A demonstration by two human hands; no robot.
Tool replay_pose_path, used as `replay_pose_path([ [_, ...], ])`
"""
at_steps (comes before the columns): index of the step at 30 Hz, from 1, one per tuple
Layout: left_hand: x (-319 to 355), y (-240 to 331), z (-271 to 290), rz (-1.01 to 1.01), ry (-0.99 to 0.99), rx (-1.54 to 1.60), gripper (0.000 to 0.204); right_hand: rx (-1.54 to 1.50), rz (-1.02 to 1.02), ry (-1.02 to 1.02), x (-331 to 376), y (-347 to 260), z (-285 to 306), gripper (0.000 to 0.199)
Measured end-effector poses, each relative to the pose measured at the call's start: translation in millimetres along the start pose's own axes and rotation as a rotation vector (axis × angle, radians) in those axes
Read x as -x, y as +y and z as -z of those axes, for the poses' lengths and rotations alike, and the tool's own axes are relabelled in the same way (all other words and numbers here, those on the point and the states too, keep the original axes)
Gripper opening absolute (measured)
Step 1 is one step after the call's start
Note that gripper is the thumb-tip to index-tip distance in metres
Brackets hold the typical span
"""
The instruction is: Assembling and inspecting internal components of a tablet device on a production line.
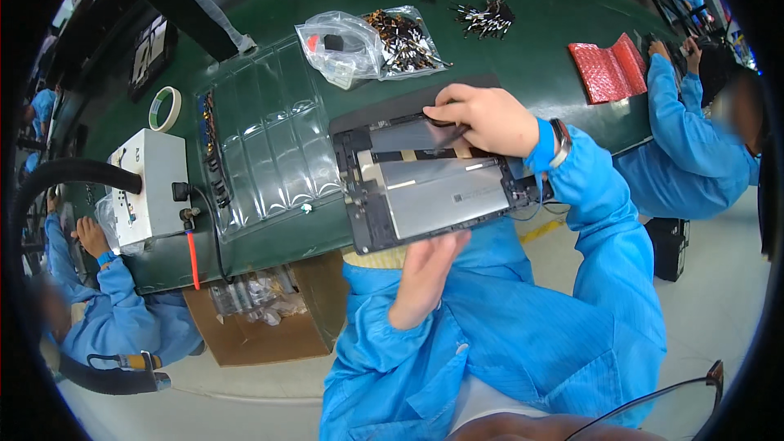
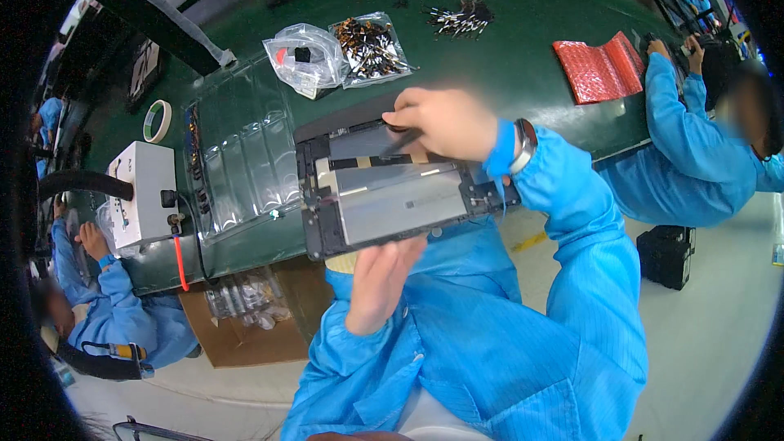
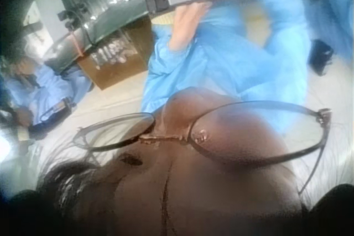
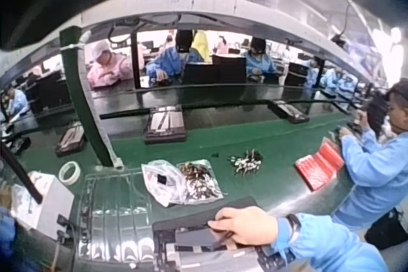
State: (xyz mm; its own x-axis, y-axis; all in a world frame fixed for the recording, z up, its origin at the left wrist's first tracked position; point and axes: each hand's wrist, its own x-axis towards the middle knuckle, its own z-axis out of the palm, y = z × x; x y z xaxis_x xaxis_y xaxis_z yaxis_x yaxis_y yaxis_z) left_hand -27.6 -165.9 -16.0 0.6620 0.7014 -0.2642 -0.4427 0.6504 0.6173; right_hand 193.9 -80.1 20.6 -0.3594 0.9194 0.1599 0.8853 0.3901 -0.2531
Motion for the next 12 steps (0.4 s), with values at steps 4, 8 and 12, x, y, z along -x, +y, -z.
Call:
replay_pose_path([
  [4, -31.2, 2.6, -34.6, -0.294, 0.182, 0.251, 0.036, -0.222, -0.161, -0.081, -11.6, -6.0, 18.6, 0.03],
  [8, -35.3, 16.5, -58.5, -0.619, 0.096, -0.185, 0.029, -0.146, -0.105, 0.54, -0.8, -26.4, 66.6, 0.035],
  [12, -35.6, 71.8, -104.0, -0.951, -0.1, -0.748, 0.051, -0.565, -0.31, 0.803, 3.6, -44.1, 91.6, 0.03],
])
